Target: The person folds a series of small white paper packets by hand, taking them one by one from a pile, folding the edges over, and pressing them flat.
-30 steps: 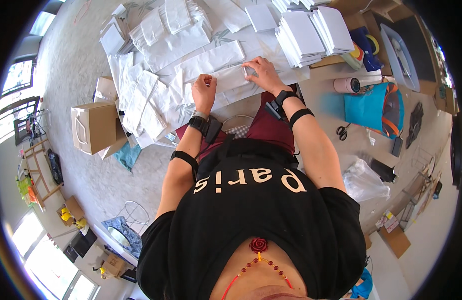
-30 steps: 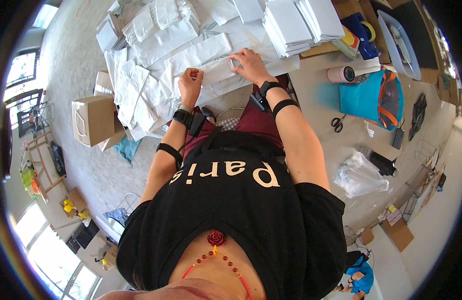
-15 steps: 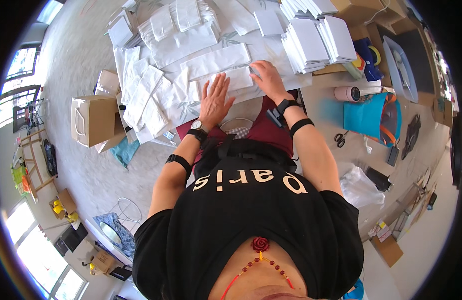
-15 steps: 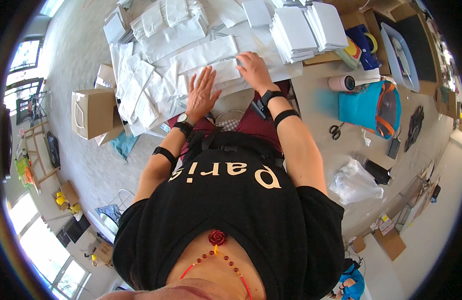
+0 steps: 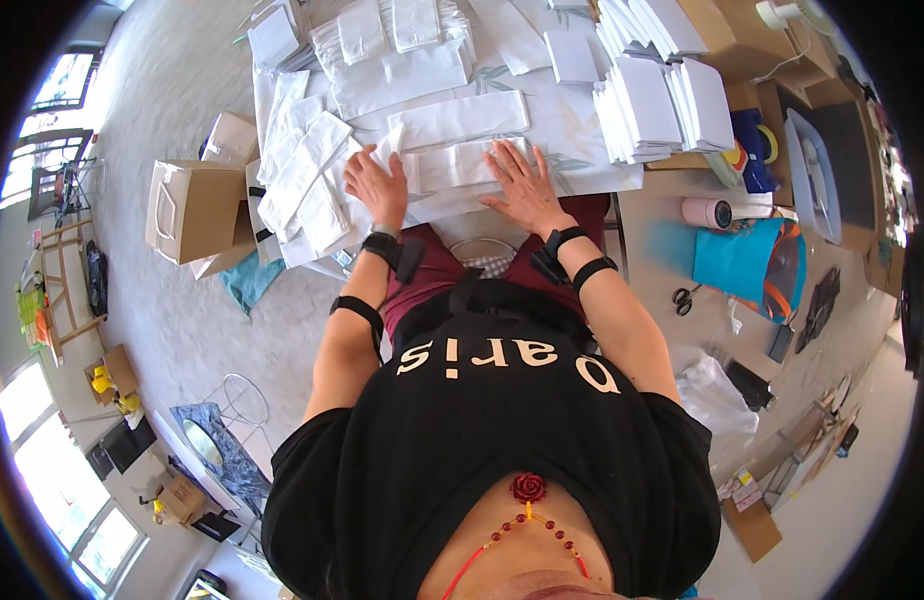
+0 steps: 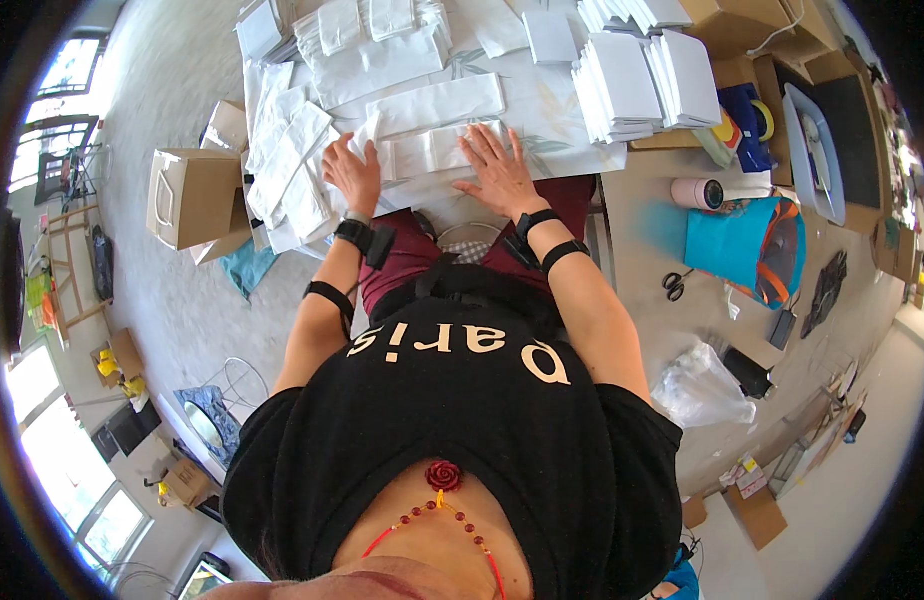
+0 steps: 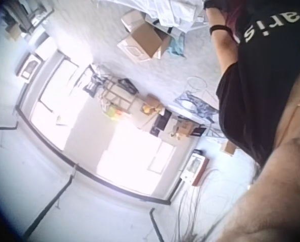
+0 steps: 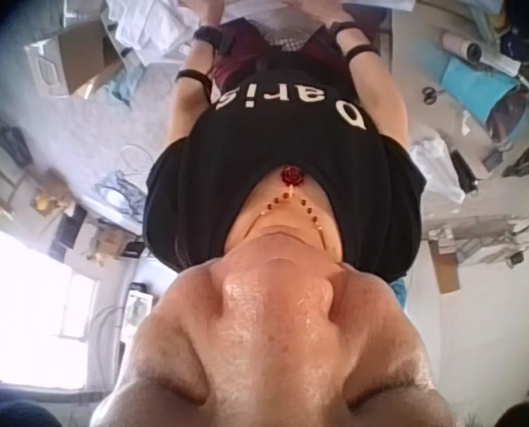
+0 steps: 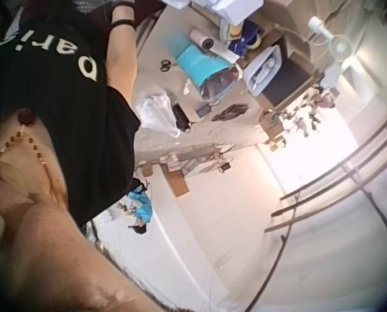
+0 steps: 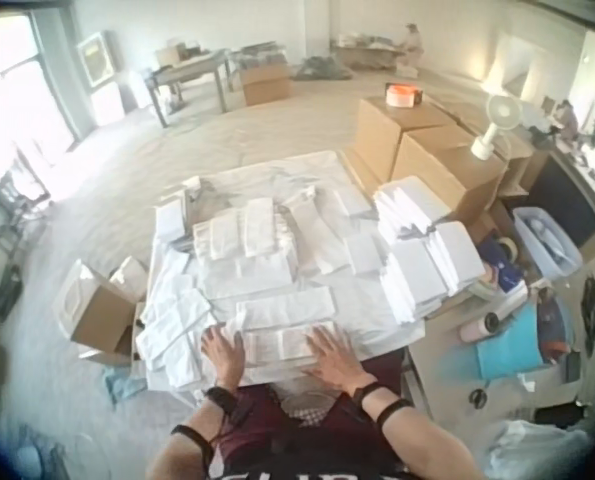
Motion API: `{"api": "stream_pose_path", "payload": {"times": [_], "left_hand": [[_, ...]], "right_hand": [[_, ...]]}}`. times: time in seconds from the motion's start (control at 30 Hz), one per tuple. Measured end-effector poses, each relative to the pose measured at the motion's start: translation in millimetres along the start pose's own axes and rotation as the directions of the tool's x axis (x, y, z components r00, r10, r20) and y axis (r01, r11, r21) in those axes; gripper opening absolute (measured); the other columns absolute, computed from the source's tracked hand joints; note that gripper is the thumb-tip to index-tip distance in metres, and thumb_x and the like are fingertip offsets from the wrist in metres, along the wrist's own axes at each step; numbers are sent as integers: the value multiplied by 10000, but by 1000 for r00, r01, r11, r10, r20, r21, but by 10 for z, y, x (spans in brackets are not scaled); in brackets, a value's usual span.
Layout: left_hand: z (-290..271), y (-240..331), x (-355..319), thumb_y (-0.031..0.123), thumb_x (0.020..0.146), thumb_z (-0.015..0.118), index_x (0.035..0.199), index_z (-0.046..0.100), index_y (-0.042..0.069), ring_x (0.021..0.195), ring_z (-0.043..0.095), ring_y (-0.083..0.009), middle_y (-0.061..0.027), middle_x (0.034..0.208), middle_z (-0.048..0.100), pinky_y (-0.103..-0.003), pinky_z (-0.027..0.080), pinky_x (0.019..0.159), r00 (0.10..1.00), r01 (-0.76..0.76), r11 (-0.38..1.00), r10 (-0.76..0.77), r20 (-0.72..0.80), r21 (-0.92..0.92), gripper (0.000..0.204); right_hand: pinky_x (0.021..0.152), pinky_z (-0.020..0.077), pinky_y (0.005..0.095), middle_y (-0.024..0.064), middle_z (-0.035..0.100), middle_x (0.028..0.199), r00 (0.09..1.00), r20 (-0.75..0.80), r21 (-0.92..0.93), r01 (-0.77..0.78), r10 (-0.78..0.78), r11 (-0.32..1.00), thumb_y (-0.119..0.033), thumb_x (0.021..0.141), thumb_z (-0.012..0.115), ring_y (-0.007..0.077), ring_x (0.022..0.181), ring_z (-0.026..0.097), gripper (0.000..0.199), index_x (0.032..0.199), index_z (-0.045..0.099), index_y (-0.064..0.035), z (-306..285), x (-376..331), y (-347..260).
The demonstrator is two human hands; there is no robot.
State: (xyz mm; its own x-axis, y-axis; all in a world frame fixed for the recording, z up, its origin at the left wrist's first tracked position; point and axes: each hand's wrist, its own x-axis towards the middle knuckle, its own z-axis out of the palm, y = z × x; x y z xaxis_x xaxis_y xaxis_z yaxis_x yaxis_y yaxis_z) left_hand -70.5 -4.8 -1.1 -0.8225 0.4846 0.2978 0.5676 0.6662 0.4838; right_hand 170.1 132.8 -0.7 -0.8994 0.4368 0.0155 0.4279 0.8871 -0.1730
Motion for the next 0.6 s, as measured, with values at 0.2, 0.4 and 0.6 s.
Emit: {"api": "stream_pose_path", "payload": {"times": [0.2,0.4,0.6], "left_hand": [[75,-221,321,289,809,780,1124,683,129,1249,471,-367,-143,1237,557,-532,312,1057,995,-5,1000,6,103,-13,366],[114,-250,359,244,808,762,1042,715,136,1242,475,-360,-140,1220,576,-524,321,1046,986,-18,999,25,165,-46,262],[165,-259,358,225,800,757,970,725,119,1210,488,-349,-114,1203,593,-514,337,1015,999,-24,997,28,46,-69,203]], "right_hand": [[1266,53,595,79,258,1699,1000,16,-22,12,-12,1000,-648,991,484,233,1590,157,831,1639,282,-167,-28,8,-10],[1262,71,596,83,261,1696,999,32,-29,26,-26,999,-620,993,506,242,1585,174,814,1634,293,-165,-47,19,4],[1258,96,592,89,272,1690,998,48,-39,40,-38,998,-614,984,531,248,1577,200,816,1627,308,-163,-78,49,12]]}}
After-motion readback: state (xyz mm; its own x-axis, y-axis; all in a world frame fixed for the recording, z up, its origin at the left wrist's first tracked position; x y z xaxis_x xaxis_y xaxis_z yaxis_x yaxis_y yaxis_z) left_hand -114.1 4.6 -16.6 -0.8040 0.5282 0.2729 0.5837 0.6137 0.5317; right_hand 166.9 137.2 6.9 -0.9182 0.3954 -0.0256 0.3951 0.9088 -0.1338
